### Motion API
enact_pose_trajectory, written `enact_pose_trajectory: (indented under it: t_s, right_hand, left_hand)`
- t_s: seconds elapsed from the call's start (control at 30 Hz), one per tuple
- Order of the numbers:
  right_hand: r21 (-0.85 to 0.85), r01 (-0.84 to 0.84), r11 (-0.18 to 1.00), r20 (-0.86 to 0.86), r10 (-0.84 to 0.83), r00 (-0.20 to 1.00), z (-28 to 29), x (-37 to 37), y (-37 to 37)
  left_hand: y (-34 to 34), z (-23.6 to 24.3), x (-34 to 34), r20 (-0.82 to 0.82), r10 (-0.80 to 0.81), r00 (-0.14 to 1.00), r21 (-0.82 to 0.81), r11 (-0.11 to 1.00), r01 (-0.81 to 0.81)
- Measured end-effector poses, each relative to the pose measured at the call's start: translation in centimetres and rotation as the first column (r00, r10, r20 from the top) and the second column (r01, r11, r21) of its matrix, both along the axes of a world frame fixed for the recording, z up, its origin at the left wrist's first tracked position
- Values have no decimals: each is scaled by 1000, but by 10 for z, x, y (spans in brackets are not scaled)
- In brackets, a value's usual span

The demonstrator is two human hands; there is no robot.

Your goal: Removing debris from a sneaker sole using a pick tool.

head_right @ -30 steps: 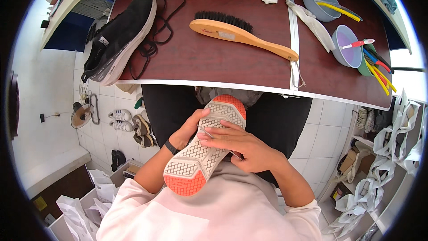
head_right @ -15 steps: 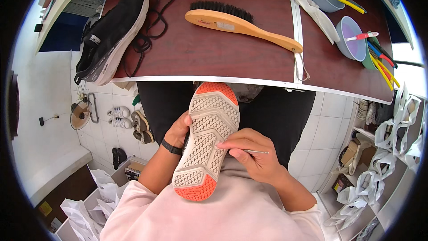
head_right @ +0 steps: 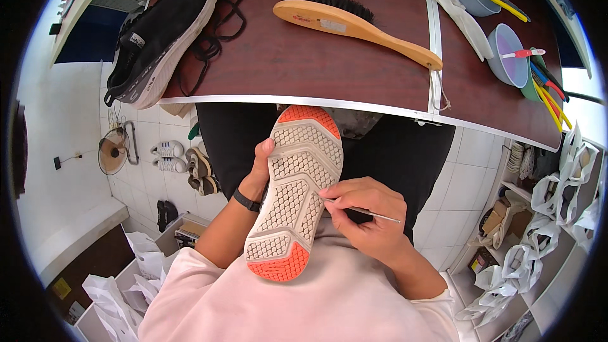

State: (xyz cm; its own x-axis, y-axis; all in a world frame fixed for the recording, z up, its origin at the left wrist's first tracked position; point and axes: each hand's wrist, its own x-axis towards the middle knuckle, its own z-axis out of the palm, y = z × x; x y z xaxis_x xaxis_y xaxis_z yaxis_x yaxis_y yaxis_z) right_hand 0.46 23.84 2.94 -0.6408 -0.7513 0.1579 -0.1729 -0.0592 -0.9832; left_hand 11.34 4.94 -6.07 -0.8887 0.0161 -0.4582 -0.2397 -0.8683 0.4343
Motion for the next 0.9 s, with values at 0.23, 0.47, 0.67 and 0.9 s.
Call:
enact_pose_trajectory:
  t_s: [0.23, 0.47, 0.67, 0.9]
  right_hand:
    - [33, -62, 998, -148, 66, 987, -3, -3, -10]
    - [77, -34, 996, -165, 46, 985, -4, -4, -12]
    - [80, -17, 997, -201, 33, 979, -6, -3, -13]
    - [68, -47, 997, -164, 57, 985, 0, 0, -14]
  left_hand:
    - [2, -6, 0, -30, 19, 999, 92, 996, -16]
    - [3, -6, -1, -47, 11, 999, 137, 991, -5]
    - [5, -8, -1, -46, 30, 998, 135, 991, -24]
    - [5, 4, -8, 70, 32, 997, 74, 997, -37]
